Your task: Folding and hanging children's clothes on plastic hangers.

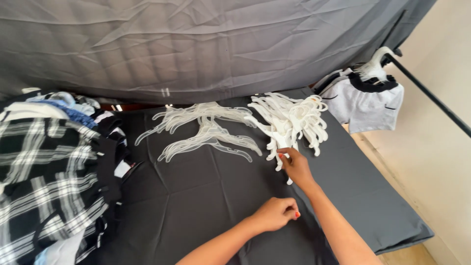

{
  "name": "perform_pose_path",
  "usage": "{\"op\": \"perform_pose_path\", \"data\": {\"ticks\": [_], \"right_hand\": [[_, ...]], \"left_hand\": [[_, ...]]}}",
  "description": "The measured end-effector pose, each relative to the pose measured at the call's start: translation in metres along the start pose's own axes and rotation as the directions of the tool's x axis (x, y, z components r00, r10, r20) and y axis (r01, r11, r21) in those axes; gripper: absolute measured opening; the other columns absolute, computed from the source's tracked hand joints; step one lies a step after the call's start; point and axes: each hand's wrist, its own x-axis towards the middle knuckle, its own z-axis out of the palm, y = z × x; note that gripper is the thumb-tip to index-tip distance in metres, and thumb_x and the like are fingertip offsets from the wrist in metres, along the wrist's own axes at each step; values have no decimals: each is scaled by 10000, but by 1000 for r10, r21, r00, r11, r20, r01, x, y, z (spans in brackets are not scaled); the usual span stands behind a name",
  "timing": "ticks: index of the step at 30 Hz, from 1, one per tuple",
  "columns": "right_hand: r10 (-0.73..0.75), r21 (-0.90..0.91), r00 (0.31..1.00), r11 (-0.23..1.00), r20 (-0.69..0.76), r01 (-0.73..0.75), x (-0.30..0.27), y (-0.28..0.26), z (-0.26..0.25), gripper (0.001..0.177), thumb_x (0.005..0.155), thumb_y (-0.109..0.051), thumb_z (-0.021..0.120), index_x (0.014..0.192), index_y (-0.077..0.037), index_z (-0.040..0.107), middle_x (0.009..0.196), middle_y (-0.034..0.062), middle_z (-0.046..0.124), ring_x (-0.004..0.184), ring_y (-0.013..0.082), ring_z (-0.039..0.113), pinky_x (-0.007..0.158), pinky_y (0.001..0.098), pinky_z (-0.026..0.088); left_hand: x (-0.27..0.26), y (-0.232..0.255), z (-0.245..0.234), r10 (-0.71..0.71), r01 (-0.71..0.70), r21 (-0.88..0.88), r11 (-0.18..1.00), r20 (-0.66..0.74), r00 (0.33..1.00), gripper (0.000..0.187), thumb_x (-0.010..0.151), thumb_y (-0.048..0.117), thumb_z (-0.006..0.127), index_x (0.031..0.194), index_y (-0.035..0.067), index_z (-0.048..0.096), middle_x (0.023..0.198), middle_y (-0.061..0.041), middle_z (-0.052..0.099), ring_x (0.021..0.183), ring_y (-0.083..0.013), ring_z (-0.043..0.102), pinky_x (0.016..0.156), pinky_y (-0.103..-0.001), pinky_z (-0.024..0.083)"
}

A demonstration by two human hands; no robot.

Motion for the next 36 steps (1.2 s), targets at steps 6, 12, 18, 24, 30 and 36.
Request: {"op": "perform_pose_path", "data": {"ticks": [6,12,18,24,30,36], "right_hand": [[72,6,942,997,327,-78,6,-24,61,195,957,-146,668,1117,-89,765,756,42,697,604,129,625,623,279,524],[58,-307,973,952,223,14,15,1,115,283,1008,-500,585,1074,-293,767,1012,18,785,966,316,747,870,429,570],[-63,-323,992,942,105,94,3,0,121,211,984,-454,634,1018,-285,756,950,6,757,975,322,722,862,459,562],[-90,-312,991,943,102,117,1,-2,120,187,990,-408,623,1027,-270,744,987,30,755,1021,335,708,892,470,564],[-92,-290,990,950,106,119,-1,-2,120,163,977,-396,638,1007,-285,754,971,22,753,1002,328,709,875,466,567],[-141,-301,983,938,116,170,0,7,121,164,982,-416,637,1007,-307,757,949,4,740,950,313,720,832,447,573]], "left_hand": [[-59,17,-71,-50,67,90,994,-179,983,105,956,189,638,965,93,679,772,0,697,630,-148,600,612,-298,469],[-133,44,-139,206,-43,428,903,-342,917,78,922,137,655,992,153,686,885,-116,749,912,-338,738,802,-449,577],[-190,65,-215,471,-52,680,732,-449,759,212,888,19,628,999,155,747,835,-63,750,832,-304,742,775,-415,577],[-199,-2,-345,134,623,748,229,-658,741,686,780,50,765,1410,255,587,1369,-12,607,1389,-269,494,1122,-577,363],[-207,-57,-408,-223,732,677,-75,-727,649,519,959,272,607,1475,253,563,1550,-94,541,1581,-375,228,1151,-759,-25],[-209,-30,-410,-141,702,712,21,-693,707,690,813,282,831,1427,159,540,1355,-185,613,1362,-373,455,1135,-641,285]]}}
